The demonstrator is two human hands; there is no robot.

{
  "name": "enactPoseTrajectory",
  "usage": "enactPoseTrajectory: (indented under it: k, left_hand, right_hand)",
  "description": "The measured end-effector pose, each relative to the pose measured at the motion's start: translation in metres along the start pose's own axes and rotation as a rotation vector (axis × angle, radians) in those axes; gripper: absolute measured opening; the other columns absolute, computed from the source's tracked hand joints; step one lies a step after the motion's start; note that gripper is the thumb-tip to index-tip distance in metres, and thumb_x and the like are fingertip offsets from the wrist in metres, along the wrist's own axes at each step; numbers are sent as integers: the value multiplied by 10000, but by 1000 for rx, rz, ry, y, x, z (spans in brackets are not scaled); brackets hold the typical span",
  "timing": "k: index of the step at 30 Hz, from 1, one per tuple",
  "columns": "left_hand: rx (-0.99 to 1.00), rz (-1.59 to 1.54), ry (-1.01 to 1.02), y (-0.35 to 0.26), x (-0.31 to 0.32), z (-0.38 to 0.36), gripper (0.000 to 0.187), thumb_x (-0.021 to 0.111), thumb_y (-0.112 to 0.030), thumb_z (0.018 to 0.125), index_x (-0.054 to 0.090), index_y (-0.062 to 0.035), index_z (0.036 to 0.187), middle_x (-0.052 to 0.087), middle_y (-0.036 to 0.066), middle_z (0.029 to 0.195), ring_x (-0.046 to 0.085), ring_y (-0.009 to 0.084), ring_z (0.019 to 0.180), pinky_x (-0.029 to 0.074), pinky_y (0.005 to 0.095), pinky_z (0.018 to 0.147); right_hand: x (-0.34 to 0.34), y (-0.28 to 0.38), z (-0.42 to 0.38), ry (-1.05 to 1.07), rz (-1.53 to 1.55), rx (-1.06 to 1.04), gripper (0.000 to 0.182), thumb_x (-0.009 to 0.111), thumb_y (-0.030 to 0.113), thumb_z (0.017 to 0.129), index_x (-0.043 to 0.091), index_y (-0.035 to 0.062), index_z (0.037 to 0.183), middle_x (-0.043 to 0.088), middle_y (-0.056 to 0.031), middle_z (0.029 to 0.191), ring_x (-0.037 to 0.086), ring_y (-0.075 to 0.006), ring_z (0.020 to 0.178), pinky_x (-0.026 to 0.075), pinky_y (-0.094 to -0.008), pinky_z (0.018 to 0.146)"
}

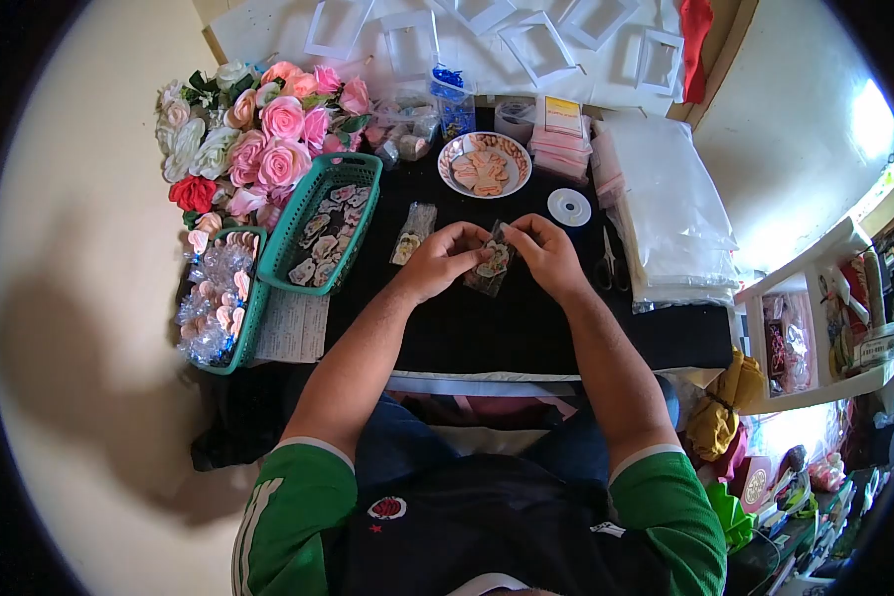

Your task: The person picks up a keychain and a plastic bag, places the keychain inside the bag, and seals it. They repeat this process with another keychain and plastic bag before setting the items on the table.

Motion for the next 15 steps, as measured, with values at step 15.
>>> enactPoseTrajectory:
  k: [15]
  left_hand:
    - [55,-48,-19,2,0,2,282,660,-173,921,581,-61,1167,616,27,990,607,109,879,512,256,767]
  right_hand:
    - [2,2,-1,48,293,178,185,634,235,942,609,51,947,565,-3,739,508,-72,644,415,-223,590]
Point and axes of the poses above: each hand's wrist, its own z-axis towards the middle knuckle, its own x-axis out of the palm, y = z × x, the point moved 5 cm from there along z, towards the middle knuckle
